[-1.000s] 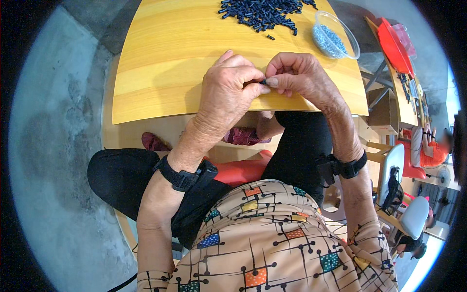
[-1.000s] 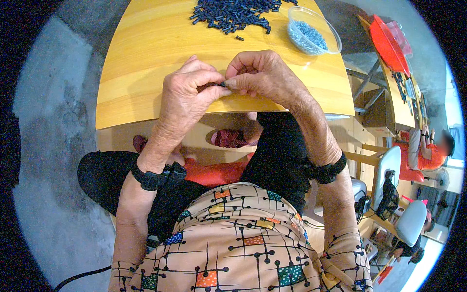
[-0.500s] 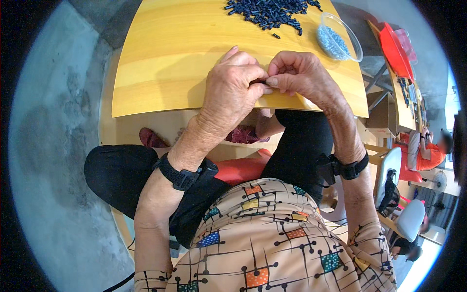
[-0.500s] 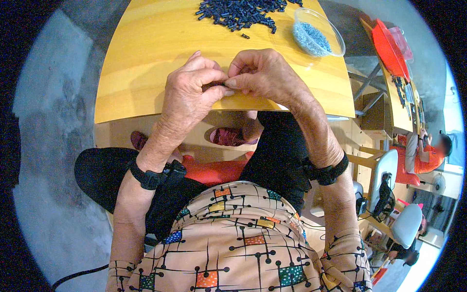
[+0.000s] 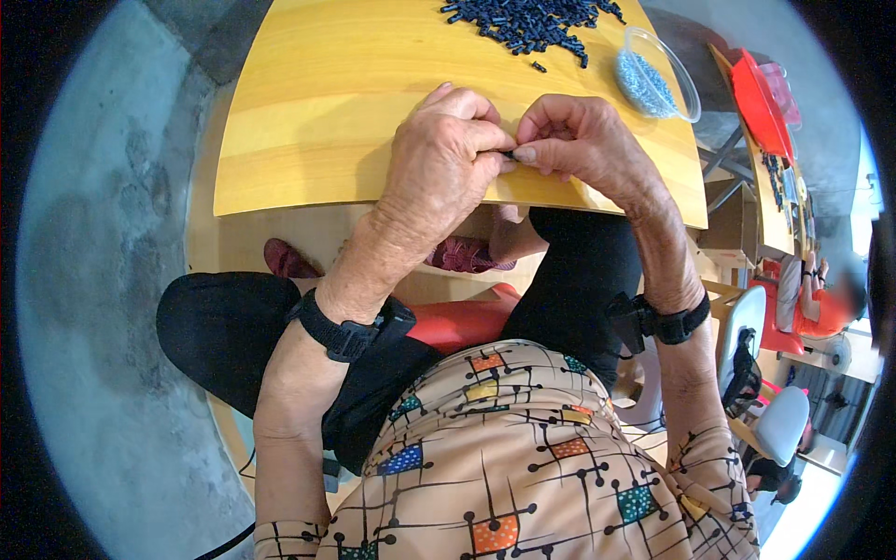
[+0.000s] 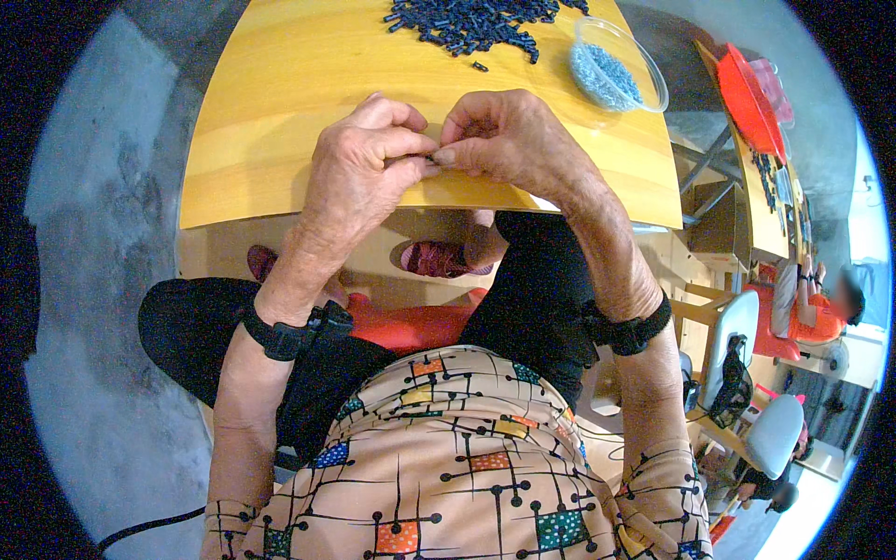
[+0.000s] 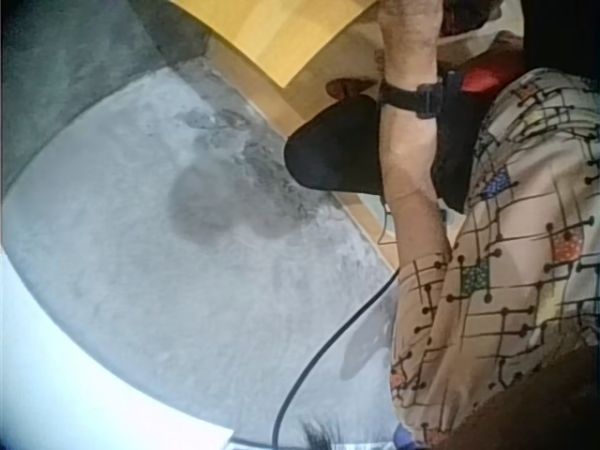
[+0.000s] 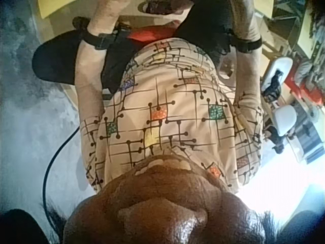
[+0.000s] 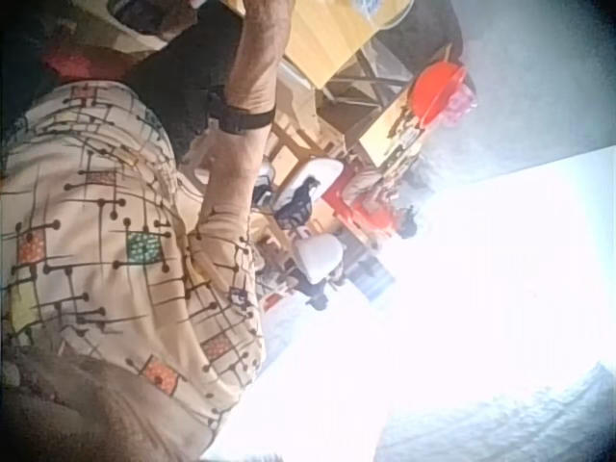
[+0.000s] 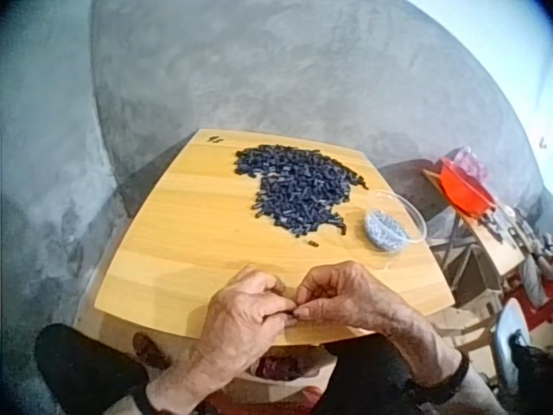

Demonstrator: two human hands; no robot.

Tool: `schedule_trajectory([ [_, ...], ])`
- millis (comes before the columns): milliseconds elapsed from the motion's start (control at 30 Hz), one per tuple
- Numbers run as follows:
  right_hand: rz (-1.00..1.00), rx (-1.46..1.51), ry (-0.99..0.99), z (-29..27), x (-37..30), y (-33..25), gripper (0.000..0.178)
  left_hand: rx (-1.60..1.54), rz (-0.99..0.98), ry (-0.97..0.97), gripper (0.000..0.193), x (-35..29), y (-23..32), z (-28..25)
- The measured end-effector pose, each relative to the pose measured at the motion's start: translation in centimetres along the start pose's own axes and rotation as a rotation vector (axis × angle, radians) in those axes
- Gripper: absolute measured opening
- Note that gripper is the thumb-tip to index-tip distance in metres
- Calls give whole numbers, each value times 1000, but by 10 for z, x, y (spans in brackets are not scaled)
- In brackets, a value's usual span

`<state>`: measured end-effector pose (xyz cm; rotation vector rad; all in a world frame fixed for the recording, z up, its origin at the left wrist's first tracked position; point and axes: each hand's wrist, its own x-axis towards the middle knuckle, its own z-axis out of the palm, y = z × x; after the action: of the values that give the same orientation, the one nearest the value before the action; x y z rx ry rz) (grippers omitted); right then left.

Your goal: Assembling small blue and white plastic components at a workbench.

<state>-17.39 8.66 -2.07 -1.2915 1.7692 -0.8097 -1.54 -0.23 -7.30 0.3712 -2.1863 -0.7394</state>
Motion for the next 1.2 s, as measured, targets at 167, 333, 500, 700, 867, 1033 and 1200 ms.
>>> schedule_trajectory([
  [167,-78,8,36,-6,0,-10,18,15,10,32,15,-2,-3,0],
  [333,-515,536,350,18,24,-25,46,16,-20,61,14,-4,-3,2],
  [500,-421,491,343,47,38,-25,59,27,-101,-25,9,-5,-1,1],
  [700,-421,369,400,58,48,-35,64,34,-91,-5,8,-8,-2,1],
  [867,-344,410,426,62,49,-31,64,26,-101,-14,6,-4,1,1],
  [1033,-342,441,415,59,51,-30,64,24,-93,77,4,-2,4,6],
  [1200,-343,430,389,44,60,-25,61,79,-113,99,6,12,5,17],
])
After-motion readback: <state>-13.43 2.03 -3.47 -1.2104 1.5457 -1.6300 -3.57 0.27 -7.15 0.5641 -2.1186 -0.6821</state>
